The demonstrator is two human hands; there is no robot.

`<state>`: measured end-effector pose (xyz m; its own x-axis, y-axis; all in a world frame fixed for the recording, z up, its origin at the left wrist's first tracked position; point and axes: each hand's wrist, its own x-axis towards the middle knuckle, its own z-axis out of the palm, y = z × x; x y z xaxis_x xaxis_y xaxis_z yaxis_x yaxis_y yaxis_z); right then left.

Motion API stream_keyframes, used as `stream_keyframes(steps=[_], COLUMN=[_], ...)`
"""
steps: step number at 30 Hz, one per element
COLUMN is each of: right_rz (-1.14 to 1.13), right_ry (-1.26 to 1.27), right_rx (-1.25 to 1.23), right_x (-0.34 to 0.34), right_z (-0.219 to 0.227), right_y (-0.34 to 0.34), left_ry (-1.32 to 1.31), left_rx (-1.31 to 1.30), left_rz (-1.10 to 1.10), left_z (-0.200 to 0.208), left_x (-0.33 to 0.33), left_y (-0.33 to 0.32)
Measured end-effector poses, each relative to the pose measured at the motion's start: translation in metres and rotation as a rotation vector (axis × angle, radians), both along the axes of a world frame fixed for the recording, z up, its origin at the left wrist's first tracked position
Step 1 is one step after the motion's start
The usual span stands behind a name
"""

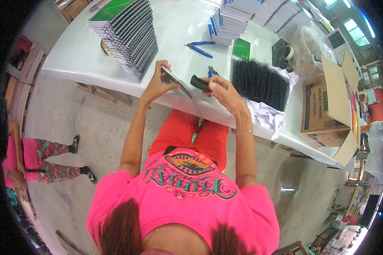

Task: The person repeatedly picks up a green notebook and a black spiral binding, aligns them, and uses pliers to attach the binding to the notebook. The finished notebooks are stacked on the table.

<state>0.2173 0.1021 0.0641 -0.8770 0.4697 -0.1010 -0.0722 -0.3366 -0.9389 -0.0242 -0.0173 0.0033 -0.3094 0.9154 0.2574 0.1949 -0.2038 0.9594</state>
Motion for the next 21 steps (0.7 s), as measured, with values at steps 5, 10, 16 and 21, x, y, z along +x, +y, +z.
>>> stream_keyframes(steps=[5,10,16,21], right_rz=[-0.077,-0.090,-0.086,-0.044], right_ry=[-0.293,-0.216,-0.350,-0.190], right_rx=[0.318,0.440,0.472,0.452], right_x=[-0.001,-0.004,-0.006,-0.013], right_z=[-0.005,0.001,0.012,0.018], right_y=[0.006,-0.011,-0.017,-0.013], left_ry=[0.178,0.168,0.061,0.072], left_rx=[0.040,0.083,0.025,0.023], left_rz=[0.086,0.096,0.059,0.047], left_z=[-0.006,-0.016,-0.013,-0.016], left_x=[0.003,0.000,-0.002,-0.002], left_y=[0.003,0.006,0.004,0.005])
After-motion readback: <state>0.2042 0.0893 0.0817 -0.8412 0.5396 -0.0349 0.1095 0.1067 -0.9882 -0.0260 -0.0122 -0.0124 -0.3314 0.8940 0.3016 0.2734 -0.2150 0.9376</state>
